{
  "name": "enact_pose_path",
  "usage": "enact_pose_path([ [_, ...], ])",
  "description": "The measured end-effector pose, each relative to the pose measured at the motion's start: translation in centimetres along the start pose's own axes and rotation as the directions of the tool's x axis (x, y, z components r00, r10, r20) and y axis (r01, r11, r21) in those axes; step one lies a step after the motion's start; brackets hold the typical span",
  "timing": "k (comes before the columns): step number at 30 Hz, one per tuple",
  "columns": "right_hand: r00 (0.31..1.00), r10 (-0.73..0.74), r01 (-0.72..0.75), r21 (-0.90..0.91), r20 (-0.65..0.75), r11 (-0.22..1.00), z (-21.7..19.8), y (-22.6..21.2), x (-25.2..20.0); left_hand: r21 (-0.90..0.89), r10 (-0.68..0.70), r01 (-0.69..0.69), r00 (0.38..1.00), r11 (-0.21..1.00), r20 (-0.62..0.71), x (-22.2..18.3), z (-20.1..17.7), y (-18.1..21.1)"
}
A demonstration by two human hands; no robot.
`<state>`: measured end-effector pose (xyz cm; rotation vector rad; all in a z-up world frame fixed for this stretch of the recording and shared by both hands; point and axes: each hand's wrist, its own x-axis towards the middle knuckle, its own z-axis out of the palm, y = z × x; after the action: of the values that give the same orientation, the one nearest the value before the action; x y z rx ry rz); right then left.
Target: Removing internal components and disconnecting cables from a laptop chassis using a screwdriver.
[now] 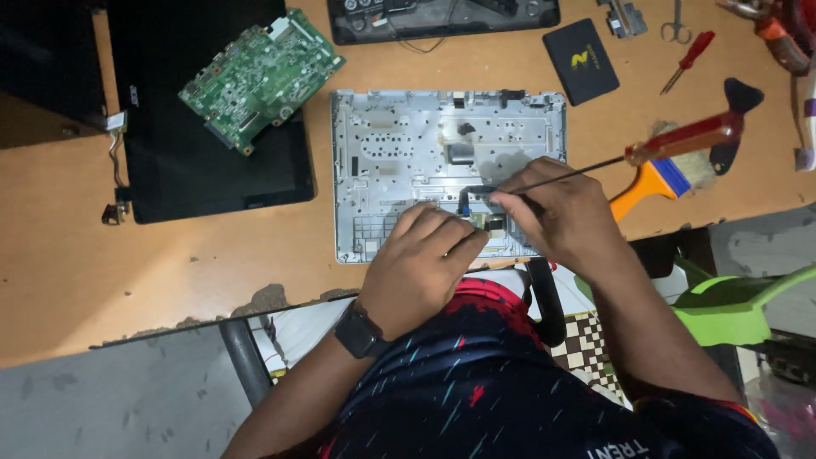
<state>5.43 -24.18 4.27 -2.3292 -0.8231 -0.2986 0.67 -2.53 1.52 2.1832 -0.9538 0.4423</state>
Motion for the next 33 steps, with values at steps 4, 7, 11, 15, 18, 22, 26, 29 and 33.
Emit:
enact_pose_path([
  [4, 0.999, -0.003, 0.003, -0.009, 0.033, 1.0, -0.6, -1.1, 0.6, -0.041, -0.01, 0.01, 1.0, 0.999, 0.016, 0.1, 0.0, 0.0],
  [7, 0.998, 0.018, -0.021, 0.047, 0.057, 0.999, -1.0, -1.1, 0.9, -0.019, 0.011, -0.012, 0.999, 1.0, -0.036, 0.3, -0.4, -0.2],
  [11, 0.994, 0.016, -0.023, 0.066, 0.11, 0.998, -1.3, -1.1, 1.2, -0.082, -0.003, -0.004, 0.997, 0.997, -0.081, 0.4, -0.6, -0.4],
  [15, 0.983, 0.016, -0.038, 0.119, 0.182, 0.992, -1.6, -1.0, 1.3, -0.049, 0.045, -0.048, 0.997, 0.998, -0.067, 0.4, -0.6, -0.2],
  [18, 0.976, 0.01, -0.048, 0.169, 0.219, 0.985, -2.1, -1.0, 1.7, -0.037, 0.069, -0.072, 0.994, 0.997, -0.086, 0.4, -0.7, -0.3],
  [22, 0.962, -0.003, -0.044, 0.165, 0.272, 0.985, -2.3, -0.1, 1.8, -0.072, 0.054, -0.06, 0.996, 0.996, -0.076, 0.4, -0.9, -0.2],
  [26, 0.96, -0.021, -0.03, 0.179, 0.28, 0.983, -2.2, 0.4, 1.8, -0.095, 0.033, -0.043, 0.994, 0.995, -0.103, 0.5, -0.6, -0.4],
  [29, 0.965, 0.008, -0.059, 0.187, 0.263, 0.981, -1.8, 0.6, 1.8, -0.104, -0.023, 0.008, 0.99, 0.995, -0.137, 1.2, -0.4, -0.4],
  [33, 0.978, 0.037, -0.066, 0.136, 0.204, 0.989, -1.2, 0.7, 1.2, -0.12, -0.076, 0.056, 0.984, 0.991, -0.162, 3.5, -1.2, -0.3],
])
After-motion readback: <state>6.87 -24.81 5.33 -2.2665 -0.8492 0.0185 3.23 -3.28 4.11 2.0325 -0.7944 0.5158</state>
